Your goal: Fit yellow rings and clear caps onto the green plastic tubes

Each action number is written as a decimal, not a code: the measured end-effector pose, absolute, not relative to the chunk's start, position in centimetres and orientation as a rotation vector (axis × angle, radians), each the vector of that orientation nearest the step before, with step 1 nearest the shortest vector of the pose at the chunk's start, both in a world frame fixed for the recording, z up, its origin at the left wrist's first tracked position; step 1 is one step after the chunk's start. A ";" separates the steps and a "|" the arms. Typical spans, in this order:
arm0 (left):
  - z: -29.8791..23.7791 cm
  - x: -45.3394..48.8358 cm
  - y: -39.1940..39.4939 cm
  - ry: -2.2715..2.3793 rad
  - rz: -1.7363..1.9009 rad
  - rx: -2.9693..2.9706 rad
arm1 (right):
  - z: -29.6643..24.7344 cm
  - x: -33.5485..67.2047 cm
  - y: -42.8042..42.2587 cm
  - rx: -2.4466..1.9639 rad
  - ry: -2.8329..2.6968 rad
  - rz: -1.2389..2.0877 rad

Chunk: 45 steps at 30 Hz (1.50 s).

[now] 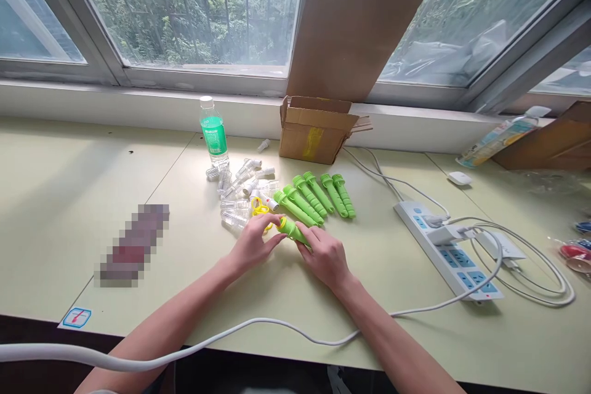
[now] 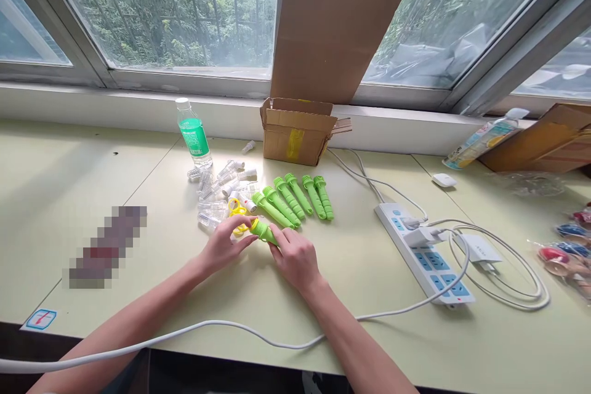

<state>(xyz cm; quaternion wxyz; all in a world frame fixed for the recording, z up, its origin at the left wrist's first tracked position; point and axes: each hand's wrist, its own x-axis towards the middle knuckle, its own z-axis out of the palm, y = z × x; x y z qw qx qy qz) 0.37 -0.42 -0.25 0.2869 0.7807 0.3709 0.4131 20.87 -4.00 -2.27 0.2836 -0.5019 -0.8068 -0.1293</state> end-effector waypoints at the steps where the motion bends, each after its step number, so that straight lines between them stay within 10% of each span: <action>1: -0.3 0.4 -0.4 0.990 1.102 2.086 | -2.3 20.9 -4.0 -1.344 -2.160 -0.346; 45: 0.4 0.5 -0.4 0.851 1.184 2.236 | -2.1 20.6 -4.5 -1.220 -2.224 0.008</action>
